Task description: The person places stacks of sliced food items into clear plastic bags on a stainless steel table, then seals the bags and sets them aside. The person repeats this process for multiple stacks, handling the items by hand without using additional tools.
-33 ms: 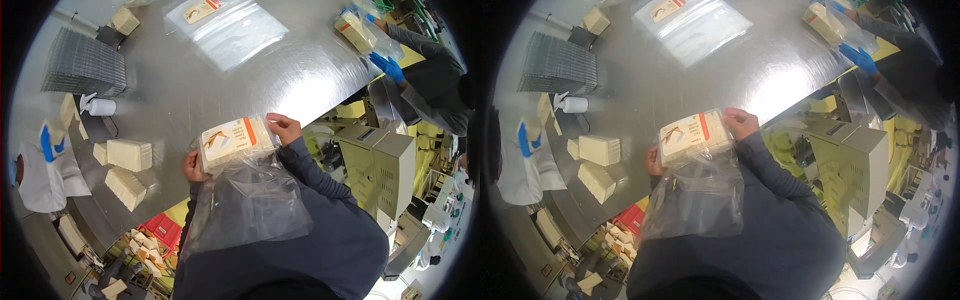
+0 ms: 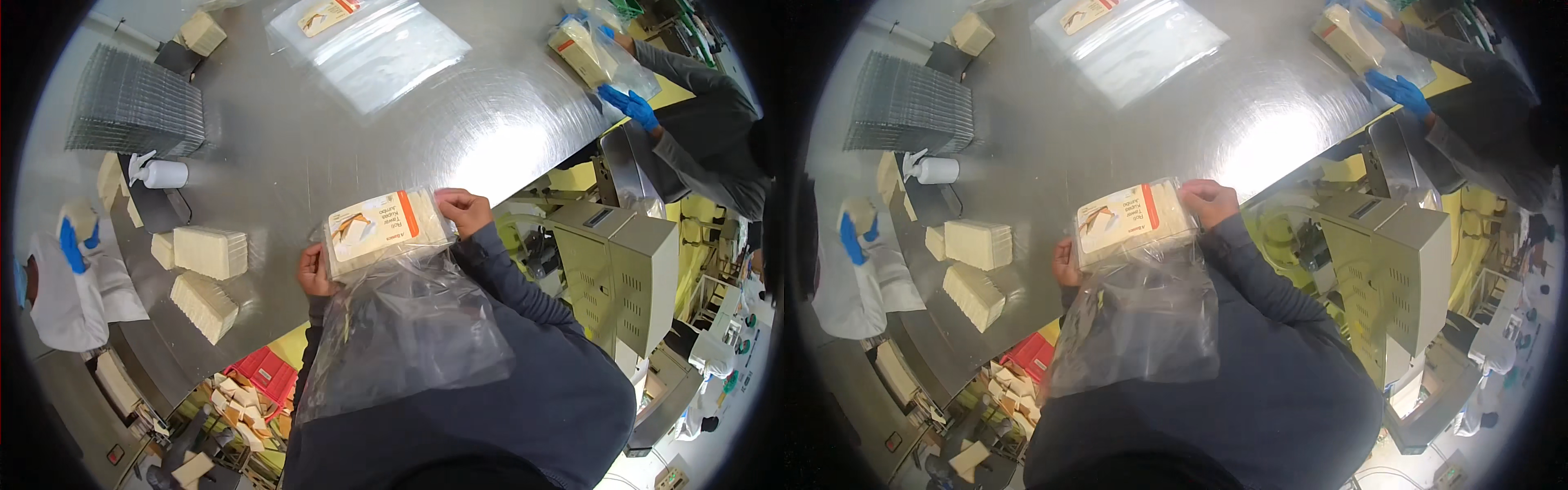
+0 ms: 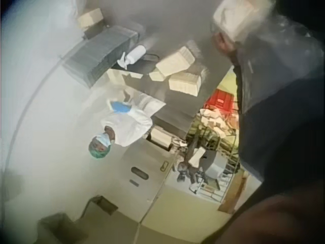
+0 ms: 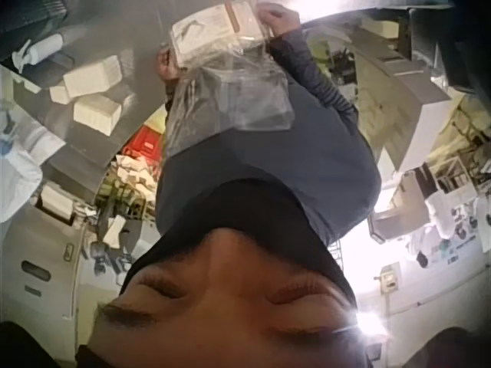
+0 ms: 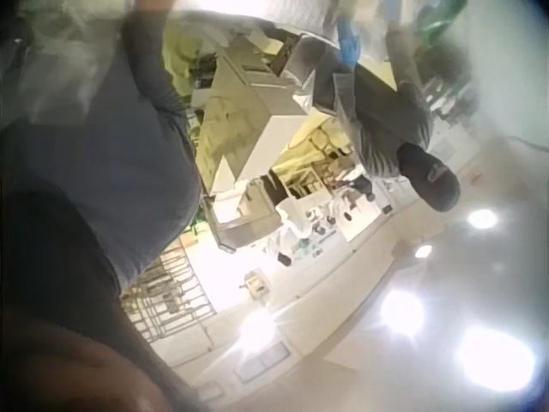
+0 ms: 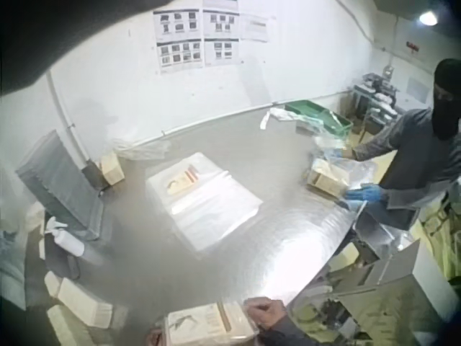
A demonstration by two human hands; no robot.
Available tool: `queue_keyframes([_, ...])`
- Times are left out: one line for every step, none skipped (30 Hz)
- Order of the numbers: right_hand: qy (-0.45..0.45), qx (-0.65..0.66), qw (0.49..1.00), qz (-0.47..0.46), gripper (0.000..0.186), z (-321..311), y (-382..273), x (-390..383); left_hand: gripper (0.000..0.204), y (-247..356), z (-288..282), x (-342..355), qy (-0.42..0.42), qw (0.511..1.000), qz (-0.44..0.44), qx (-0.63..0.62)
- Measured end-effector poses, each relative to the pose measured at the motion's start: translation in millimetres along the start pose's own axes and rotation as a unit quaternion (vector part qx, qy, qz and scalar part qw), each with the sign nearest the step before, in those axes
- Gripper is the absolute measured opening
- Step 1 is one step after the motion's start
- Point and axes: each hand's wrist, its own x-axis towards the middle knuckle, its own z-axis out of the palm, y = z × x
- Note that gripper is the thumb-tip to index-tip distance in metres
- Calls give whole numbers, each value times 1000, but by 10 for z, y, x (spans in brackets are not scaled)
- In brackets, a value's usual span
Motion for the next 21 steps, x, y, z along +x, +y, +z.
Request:
queue_keyframes([-6,-26,1000,7,26,-15,67,10,12,7,2,2,1,1000,15,1])
queue_keyframes([-11,-51,999,15,24,-32,121,30,11,-2,31,-17,10,1000,22,-2])
queue_keyframes([-17,-77,997,23,23,-55,169,33,11,-18,74,-41,18,999,30,-6])
queue_keyframes([-9,-61,998,2,19,-48,162,39,10,30,126,-30,25,999,40,-8])
queue_keyframes([-1,-44,999,-19,16,-35,150,42,12,88,154,-24,6,999,49,14])
queue_keyframes([7,-28,999,-40,14,-20,135,42,14,149,177,-20,-15,998,57,35])
queue_keyframes([-6,-1,999,-42,12,-16,96,41,15,183,211,4,-37,996,67,55])
queue_keyframes([-18,26,998,-45,11,-2,56,19,17,166,178,21,-42,992,76,88])
queue_keyframes([-29,54,997,-48,11,15,31,-3,19,118,69,25,-49,988,86,120])
queue_keyframes([-49,31,996,-71,10,-19,107,38,21,36,19,48,-57,983,97,147])
queue_keyframes([-82,48,994,-59,12,-39,122,64,22,-103,-67,78,-48,977,107,177])
queue_keyframes([-109,83,991,-6,15,-70,167,99,24,-255,-171,112,-42,970,117,207])
queue_keyframes([-134,119,983,45,17,-94,219,138,25,-355,-189,150,-36,962,128,237])
queue_keyframes([-153,101,983,30,20,-99,223,163,26,-218,-98,195,-49,972,96,209])
queue_keyframes([-171,83,982,16,23,-116,216,178,27,-44,-40,239,-64,979,63,182])
queue_keyframes([-193,59,979,-1,27,-150,113,131,27,90,17,232,-77,984,28,156])
queue_keyframes([-194,30,980,-22,26,-164,151,169,28,74,-23,280,-112,966,69,223])
queue_keyframes([-216,30,976,-22,23,-198,174,188,28,53,-125,348,-146,940,111,287])
queue_keyframes([-233,27,972,-22,20,-240,163,216,28,12,-146,447,-172,920,143,322])
queue_keyframes([-232,58,971,-30,19,-233,166,235,28,-42,-161,480,-166,923,138,319])
queue_keyframes([-222,88,970,-41,18,-218,182,242,28,-85,-129,553,-162,927,130,312])
